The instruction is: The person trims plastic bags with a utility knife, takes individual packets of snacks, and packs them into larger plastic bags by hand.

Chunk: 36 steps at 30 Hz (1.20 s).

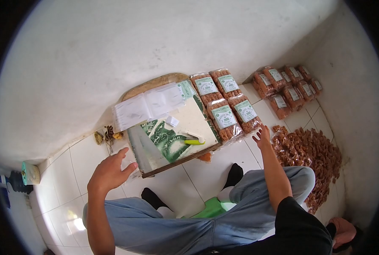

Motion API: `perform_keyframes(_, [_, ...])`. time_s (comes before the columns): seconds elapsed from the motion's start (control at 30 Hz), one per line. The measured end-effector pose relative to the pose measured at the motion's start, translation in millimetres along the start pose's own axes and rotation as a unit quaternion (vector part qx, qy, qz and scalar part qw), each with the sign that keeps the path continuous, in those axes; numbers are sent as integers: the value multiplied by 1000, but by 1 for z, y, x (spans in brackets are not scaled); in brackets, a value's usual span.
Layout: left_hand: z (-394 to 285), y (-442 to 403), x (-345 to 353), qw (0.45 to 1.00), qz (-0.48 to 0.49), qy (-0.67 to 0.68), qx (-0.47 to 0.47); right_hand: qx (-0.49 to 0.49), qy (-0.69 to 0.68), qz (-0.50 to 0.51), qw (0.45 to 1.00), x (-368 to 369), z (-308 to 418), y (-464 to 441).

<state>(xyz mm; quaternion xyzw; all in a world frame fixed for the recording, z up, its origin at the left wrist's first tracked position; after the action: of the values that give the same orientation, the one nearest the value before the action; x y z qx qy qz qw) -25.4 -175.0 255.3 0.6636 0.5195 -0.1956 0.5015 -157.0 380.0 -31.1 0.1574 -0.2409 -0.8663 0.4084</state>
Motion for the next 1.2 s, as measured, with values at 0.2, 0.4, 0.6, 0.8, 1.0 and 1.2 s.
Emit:
perform_keyframes(0.2, [-6, 6, -2, 1000, 14, 8, -7, 17, 41, 43, 998, -5, 2, 1])
perform_keyframes(0.4, [-6, 7, -3, 1000, 14, -5, 12, 22, 68, 80, 994, -12, 4, 6])
perform_keyframes(0.6, [-7, 9, -3, 1000, 17, -12, 11, 18, 115, 130, 985, -17, 10, 12])
perform_keyframes(0.8, [-9, 3, 1, 1000, 20, -13, 19, -72, 344, 107, 930, -10, 20, 20])
perform_keyframes(1.0, [-11, 1, 5, 998, 11, -18, 54, -76, 302, 47, 949, -12, 14, 9])
perform_keyframes(1.2, [-5, -1, 13, 992, 11, -30, 123, -331, 379, -150, 851, 41, 20, 18])
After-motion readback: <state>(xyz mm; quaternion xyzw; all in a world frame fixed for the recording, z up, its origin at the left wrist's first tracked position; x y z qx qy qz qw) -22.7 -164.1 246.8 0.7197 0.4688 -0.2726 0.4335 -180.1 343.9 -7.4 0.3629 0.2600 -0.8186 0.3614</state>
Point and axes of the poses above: each hand's wrist, its own y-axis away from the middle knuckle, its own x-axis out of the palm, z = x × y, the point moved 2 cm from there along -y, towards the middle knuckle, and after that the axes turned 11 degrees about y, right-handed, at the moved point
